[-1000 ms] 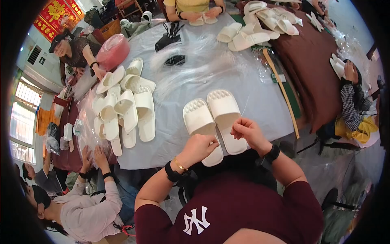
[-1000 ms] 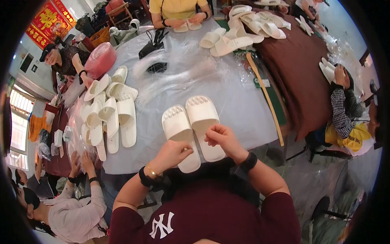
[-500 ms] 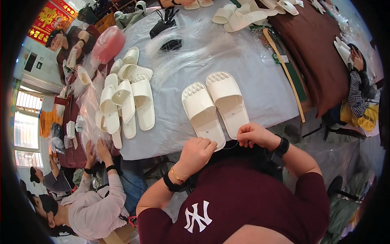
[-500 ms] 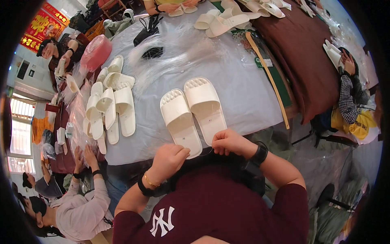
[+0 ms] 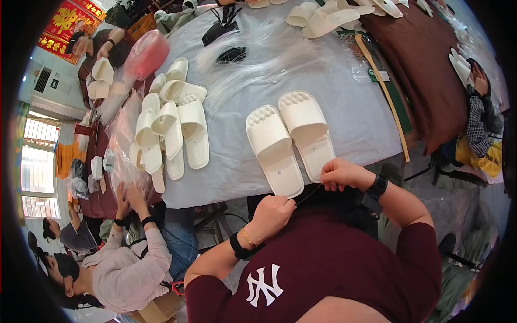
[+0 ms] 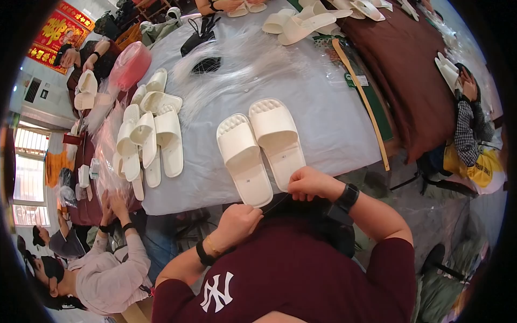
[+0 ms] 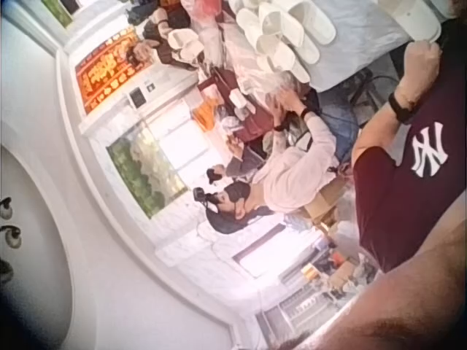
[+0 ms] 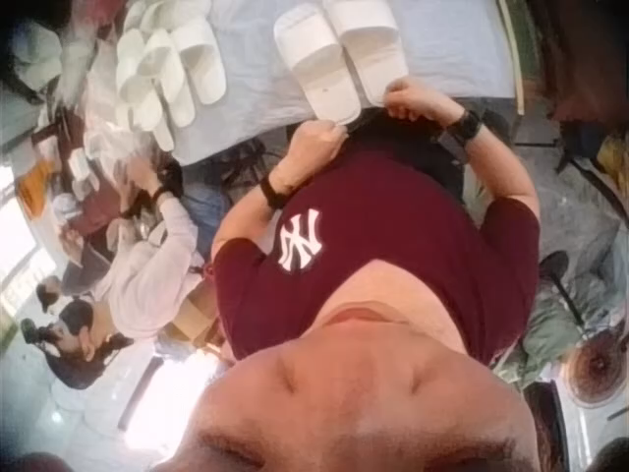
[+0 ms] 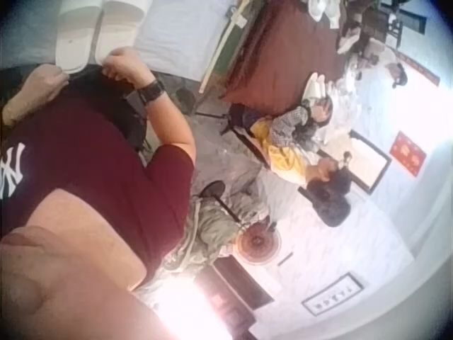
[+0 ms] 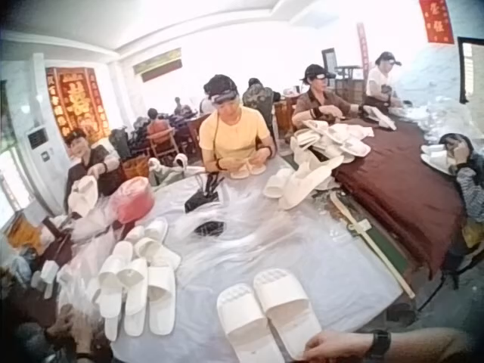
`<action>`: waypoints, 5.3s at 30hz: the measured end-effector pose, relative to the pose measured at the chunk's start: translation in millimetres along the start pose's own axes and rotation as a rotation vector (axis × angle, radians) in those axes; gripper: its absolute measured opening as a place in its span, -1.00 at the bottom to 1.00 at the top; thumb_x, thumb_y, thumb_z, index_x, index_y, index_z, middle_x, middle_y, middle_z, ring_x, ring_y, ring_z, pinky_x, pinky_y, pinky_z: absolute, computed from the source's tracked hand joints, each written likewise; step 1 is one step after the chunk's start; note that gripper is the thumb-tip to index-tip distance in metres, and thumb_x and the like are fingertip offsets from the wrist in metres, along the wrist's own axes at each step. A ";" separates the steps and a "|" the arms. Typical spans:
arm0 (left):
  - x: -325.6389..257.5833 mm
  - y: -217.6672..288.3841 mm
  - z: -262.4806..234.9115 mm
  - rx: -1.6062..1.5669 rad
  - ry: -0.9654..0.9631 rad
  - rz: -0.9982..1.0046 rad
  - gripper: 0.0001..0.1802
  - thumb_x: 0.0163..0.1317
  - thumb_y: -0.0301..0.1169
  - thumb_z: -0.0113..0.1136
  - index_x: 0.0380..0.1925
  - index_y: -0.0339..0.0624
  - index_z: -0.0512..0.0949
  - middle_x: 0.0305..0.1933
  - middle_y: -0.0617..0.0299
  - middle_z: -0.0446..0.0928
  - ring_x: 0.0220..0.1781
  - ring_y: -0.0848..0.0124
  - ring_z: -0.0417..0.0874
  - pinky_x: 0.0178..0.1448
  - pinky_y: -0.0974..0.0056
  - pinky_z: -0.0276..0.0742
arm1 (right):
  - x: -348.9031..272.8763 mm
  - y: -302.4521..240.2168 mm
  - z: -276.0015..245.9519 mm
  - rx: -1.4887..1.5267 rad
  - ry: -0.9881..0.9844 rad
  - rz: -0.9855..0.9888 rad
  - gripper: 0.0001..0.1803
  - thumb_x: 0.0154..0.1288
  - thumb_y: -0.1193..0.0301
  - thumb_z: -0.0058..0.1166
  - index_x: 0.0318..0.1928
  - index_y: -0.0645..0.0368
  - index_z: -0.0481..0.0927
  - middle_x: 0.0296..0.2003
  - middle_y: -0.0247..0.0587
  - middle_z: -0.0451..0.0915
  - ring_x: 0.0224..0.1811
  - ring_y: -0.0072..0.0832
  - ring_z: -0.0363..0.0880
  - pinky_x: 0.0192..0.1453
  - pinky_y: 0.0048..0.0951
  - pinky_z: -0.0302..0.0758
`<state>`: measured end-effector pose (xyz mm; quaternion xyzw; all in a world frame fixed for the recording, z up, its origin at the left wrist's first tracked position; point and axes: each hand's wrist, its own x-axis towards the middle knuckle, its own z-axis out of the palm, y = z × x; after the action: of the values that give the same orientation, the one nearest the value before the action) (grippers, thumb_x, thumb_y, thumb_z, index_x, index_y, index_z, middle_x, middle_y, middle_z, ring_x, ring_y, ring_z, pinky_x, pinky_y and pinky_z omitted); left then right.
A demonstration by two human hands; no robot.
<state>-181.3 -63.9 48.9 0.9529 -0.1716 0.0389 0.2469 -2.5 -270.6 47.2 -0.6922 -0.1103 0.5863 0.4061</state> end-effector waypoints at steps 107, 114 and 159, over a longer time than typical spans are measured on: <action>88.9 -193.9 -17.0 -0.140 0.358 -0.901 -0.43 0.19 0.02 0.12 -0.56 -0.37 0.64 -0.53 -0.17 0.59 -0.42 -0.07 0.65 -0.27 0.01 0.53 | 117.8 -73.0 -97.7 -0.429 1.004 -0.458 -0.72 0.10 0.28 0.09 -0.38 0.27 0.66 -0.43 0.02 0.66 -0.35 -0.12 0.64 -0.18 -0.21 0.54; 102.6 -186.2 -16.4 -0.066 0.369 -0.847 -0.53 0.05 -0.05 0.22 -0.53 -0.34 0.66 -0.49 -0.12 0.62 -0.39 -0.03 0.66 -0.22 0.05 0.56 | 126.1 -75.5 -93.2 -0.470 1.025 -0.315 -0.75 0.09 0.32 0.05 -0.32 0.16 0.71 -0.31 0.03 0.67 -0.21 -0.08 0.65 -0.04 -0.16 0.54; 157.6 -133.5 -0.2 -0.841 0.641 -0.578 -0.84 0.24 -0.41 0.23 -0.25 -0.26 0.64 -0.46 0.37 0.58 -0.46 0.65 0.48 -0.40 0.51 0.35 | 127.1 -94.8 -32.2 -0.506 0.902 -1.082 -0.92 0.08 0.47 0.12 -0.38 0.17 0.62 -0.44 -0.18 0.62 -0.32 -0.18 0.54 -0.21 -0.24 0.47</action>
<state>12.8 -3.1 13.0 0.7225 0.1765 0.1844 0.6425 93.9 -143.4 20.5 -0.7869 -0.3896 -0.0794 0.4719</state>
